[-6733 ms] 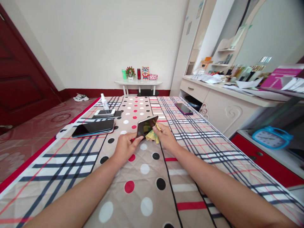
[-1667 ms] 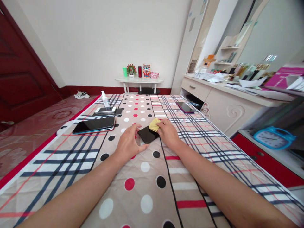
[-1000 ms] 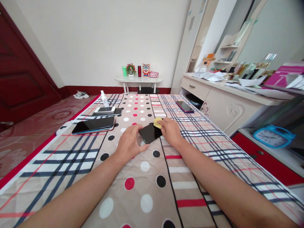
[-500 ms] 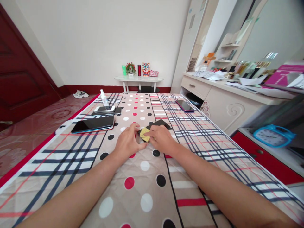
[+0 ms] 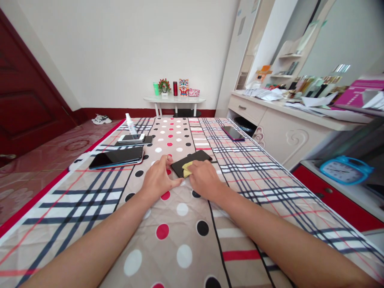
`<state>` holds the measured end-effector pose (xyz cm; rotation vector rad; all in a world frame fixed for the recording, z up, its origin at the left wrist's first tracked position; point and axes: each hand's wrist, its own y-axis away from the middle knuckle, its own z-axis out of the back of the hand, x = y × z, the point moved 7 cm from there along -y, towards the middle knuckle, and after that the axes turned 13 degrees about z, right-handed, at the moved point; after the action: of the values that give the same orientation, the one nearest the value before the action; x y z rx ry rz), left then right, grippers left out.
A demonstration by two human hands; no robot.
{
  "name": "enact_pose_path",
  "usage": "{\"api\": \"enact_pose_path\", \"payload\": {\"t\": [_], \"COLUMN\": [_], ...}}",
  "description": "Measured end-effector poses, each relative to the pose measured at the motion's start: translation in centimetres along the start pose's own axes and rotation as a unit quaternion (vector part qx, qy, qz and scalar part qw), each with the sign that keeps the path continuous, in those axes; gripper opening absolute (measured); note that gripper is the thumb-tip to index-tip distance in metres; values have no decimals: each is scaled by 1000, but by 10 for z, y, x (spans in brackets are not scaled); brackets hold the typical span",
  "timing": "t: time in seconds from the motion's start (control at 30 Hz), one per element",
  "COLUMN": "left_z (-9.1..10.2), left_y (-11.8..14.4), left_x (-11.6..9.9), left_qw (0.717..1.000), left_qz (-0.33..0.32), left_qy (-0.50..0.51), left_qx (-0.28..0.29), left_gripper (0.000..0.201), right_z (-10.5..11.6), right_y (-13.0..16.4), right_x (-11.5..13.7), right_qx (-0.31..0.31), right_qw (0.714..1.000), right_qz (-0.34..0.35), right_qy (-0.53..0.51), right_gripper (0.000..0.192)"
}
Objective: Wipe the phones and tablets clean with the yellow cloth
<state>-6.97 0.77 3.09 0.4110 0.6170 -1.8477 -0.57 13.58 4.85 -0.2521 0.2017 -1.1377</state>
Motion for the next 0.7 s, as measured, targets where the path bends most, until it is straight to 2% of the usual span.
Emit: {"api": "enact_pose_path", "payload": {"t": [0.1,0.2,0.27,0.37,0.5,0.57,0.7], "left_z": [0,1,4,7,6,5,2], "left_y": [0,0,0,1,0,0,-1], "left_x": [0,0,0,1,2,2,2], "left_qw": [1000,1000,1000,999,999,999,998], "left_qz": [-15,-15,-5,6,8,0,-19], "left_qy": [6,0,-16,-35,-39,-40,-48], "left_qx": [-2,-8,-17,-32,-23,-20,-18], "left_gripper": [54,53,54,54,56,59,63], "right_z": [-3,-4,-4,-5,-10,-15,-19], "right_y": [-2,-1,0,5,17,21,23], "right_x": [22,10,-11,-52,-98,-109,-115], "right_qx": [0,-6,-13,-31,-55,-68,-87], "right_qw": [994,993,998,999,985,978,971], "right_qz": [83,90,54,-44,-166,-192,-209], "right_qy": [-75,-72,-34,7,-17,-44,-74], "right_gripper": [24,31,32,31,36,36,35]}}
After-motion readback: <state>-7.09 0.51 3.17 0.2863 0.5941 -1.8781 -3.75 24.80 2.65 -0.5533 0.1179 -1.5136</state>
